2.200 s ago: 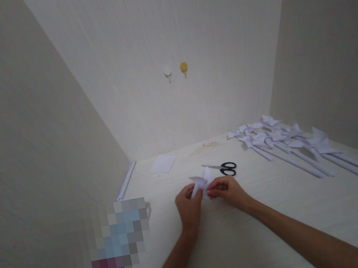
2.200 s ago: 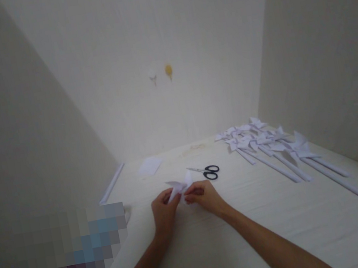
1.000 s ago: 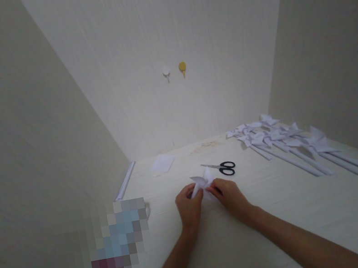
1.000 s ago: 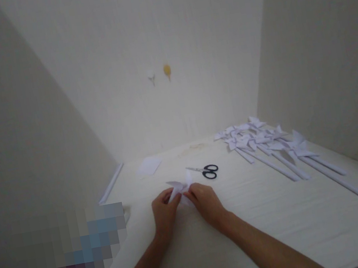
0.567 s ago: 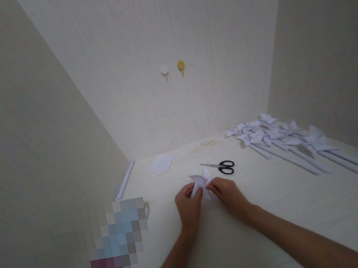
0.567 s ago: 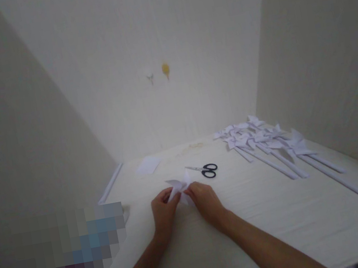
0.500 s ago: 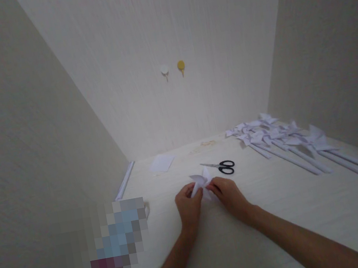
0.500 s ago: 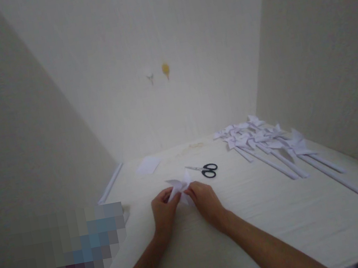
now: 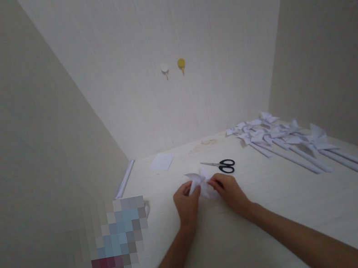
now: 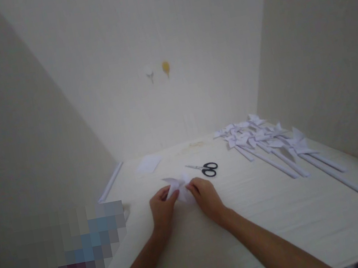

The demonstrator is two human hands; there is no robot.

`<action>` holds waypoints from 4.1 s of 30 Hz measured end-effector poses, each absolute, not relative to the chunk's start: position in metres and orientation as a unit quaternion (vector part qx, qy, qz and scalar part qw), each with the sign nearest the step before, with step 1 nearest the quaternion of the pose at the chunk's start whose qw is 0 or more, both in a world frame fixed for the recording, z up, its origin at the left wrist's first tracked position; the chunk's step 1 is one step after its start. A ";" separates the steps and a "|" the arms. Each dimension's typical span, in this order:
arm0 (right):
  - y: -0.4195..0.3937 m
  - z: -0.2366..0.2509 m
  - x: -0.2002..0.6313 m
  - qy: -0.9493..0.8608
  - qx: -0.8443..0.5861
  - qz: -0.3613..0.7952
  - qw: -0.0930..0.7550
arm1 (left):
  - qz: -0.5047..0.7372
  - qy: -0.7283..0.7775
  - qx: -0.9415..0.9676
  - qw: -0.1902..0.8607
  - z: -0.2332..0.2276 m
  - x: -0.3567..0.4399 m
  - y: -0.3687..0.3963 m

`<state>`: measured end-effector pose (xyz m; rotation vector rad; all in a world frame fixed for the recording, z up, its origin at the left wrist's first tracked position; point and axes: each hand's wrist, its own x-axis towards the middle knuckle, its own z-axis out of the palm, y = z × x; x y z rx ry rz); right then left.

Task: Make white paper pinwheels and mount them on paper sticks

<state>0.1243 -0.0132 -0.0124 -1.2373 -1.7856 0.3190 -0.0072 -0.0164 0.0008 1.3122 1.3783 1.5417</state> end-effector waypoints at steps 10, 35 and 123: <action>-0.012 -0.011 0.125 -0.707 -0.506 0.159 0.467 | 0.600 0.539 0.467 0.362 0.003 -0.007 -0.016; -0.012 -0.012 0.124 -0.709 -0.479 0.184 0.483 | 0.601 0.519 0.454 0.403 0.003 -0.006 -0.016; -0.016 -0.012 0.121 -0.713 -0.496 0.161 0.469 | 0.573 0.506 0.582 0.277 0.003 -0.003 -0.027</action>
